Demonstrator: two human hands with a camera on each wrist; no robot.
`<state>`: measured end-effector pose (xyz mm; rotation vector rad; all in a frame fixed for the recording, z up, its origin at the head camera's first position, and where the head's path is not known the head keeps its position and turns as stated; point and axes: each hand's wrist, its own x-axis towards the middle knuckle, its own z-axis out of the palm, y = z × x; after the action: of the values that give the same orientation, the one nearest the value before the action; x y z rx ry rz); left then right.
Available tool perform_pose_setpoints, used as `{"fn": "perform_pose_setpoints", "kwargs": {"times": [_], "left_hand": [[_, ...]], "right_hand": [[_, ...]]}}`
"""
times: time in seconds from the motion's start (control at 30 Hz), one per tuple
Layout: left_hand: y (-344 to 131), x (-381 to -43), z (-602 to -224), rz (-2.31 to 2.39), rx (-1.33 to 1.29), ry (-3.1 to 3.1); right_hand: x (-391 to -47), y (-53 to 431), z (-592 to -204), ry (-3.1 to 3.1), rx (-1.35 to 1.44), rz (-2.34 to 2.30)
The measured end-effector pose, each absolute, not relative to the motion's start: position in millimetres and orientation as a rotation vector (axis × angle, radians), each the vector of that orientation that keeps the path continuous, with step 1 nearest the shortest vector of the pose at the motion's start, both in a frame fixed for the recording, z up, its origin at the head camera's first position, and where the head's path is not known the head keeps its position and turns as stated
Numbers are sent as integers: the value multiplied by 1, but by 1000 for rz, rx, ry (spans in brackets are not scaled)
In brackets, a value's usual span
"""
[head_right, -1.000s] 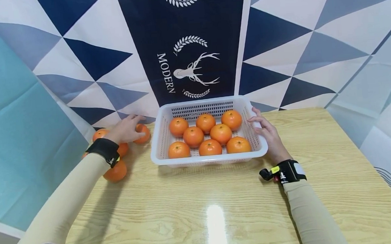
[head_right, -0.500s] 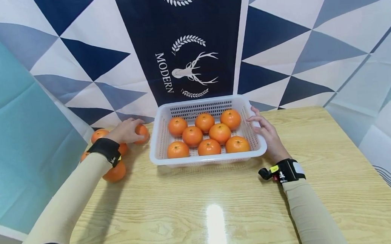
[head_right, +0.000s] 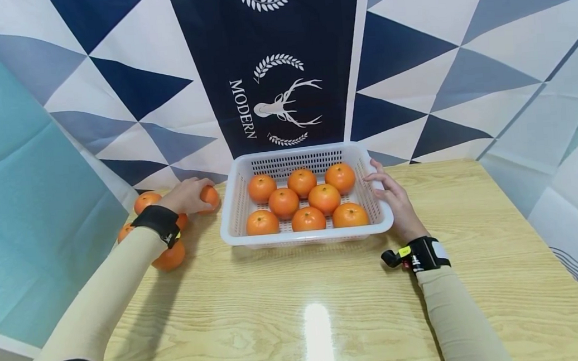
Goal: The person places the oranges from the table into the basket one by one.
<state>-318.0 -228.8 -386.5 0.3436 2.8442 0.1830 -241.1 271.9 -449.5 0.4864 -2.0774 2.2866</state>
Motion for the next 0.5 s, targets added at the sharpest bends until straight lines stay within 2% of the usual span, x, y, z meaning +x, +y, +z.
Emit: {"fn": "perform_pose_setpoints", "kwargs": {"times": [0.5], "left_hand": [[-226,-316,-385,170,345,2872]], "right_hand": [[-241,273,-449,-2077,511,2283]]}}
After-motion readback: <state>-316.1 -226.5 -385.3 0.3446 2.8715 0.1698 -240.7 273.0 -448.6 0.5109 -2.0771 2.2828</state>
